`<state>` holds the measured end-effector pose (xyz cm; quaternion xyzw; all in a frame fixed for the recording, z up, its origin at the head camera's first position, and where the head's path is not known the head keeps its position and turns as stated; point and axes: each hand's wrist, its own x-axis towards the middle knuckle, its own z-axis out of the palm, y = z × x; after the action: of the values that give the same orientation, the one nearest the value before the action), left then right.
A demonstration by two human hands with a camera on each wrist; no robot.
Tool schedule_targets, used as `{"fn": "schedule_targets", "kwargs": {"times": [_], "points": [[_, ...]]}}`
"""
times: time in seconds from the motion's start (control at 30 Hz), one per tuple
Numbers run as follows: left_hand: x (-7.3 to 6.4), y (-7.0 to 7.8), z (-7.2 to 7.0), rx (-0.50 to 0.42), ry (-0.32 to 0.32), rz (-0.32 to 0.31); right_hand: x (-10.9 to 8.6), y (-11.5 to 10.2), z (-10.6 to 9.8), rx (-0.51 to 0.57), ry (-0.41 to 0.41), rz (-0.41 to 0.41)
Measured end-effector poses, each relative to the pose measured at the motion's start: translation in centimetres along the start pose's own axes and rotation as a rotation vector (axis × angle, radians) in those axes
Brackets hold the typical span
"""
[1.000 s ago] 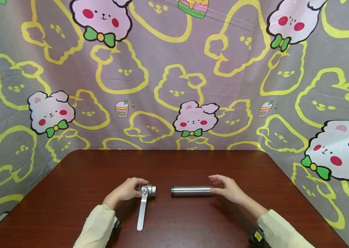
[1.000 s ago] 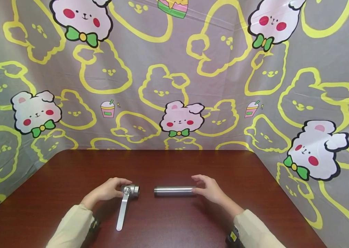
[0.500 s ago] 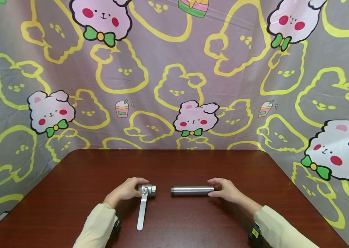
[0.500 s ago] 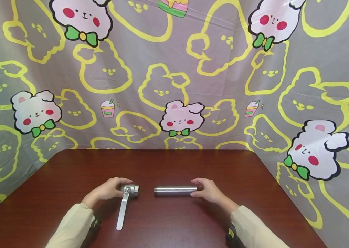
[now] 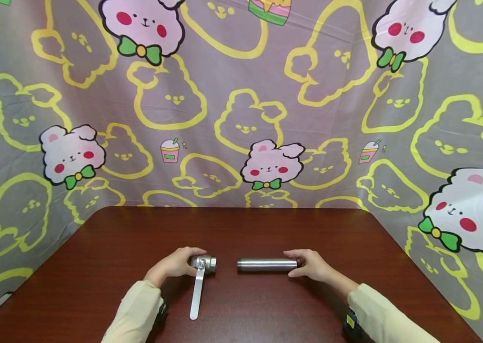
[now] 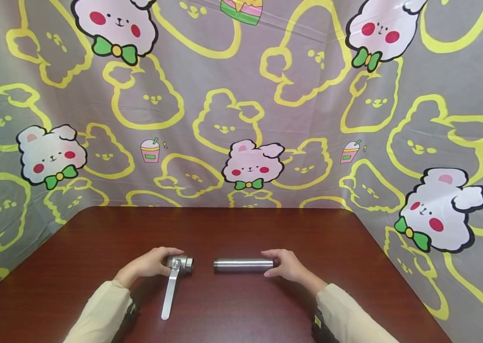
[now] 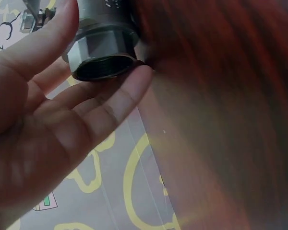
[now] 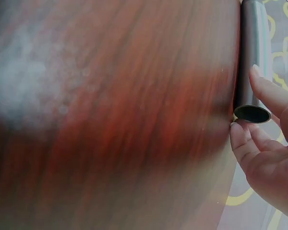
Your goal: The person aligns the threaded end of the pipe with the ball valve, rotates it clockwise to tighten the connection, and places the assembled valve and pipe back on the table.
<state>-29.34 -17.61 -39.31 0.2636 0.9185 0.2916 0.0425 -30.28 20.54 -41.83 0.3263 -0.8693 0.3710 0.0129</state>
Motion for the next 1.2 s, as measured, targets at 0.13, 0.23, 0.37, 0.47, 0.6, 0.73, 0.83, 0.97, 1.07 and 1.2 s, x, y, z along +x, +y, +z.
{"fn": "schedule_targets", "kwargs": {"times": [0.13, 0.23, 0.37, 0.47, 0.6, 0.73, 0.83, 0.97, 1.07, 1.2], "points": [[0.1, 0.1, 0.0, 0.01, -0.011, -0.017, 0.0, 0.0, 0.1, -0.033, 0.01, -0.011], [0.1, 0.1, 0.1, 0.013, -0.001, -0.02, 0.0, -0.2, 0.2, -0.09, 0.023, -0.014], [0.0, 0.2, 0.1, 0.009, 0.01, -0.016, 0.1, -0.5, 0.4, -0.155, 0.032, -0.019], [-0.1, 0.2, 0.1, 0.021, 0.021, 0.0, 0.1, -0.6, 0.5, -0.183, 0.045, -0.016], [0.1, -0.2, 0.1, 0.019, 0.03, 0.042, 0.2, -0.9, 0.7, -0.208, 0.08, -0.011], [0.3, -1.8, 0.4, 0.007, 0.054, 0.139, 0.4, -1.1, 0.8, -0.217, 0.089, -0.007], [0.1, -2.0, 0.6, 0.003, 0.071, 0.165, 0.6, -1.2, 0.9, -0.198, 0.088, 0.015], [-0.2, -0.7, 0.4, 0.001, 0.07, 0.108, 0.6, -1.1, 0.9, -0.081, 0.105, 0.072], [-0.1, -0.3, 0.4, 0.021, 0.074, 0.084, 0.4, -1.1, 0.8, 0.096, 0.112, 0.145], [0.4, -0.2, 0.6, 0.011, 0.102, 0.066, 0.3, -1.4, 0.8, 0.411, 0.119, 0.268]]}}
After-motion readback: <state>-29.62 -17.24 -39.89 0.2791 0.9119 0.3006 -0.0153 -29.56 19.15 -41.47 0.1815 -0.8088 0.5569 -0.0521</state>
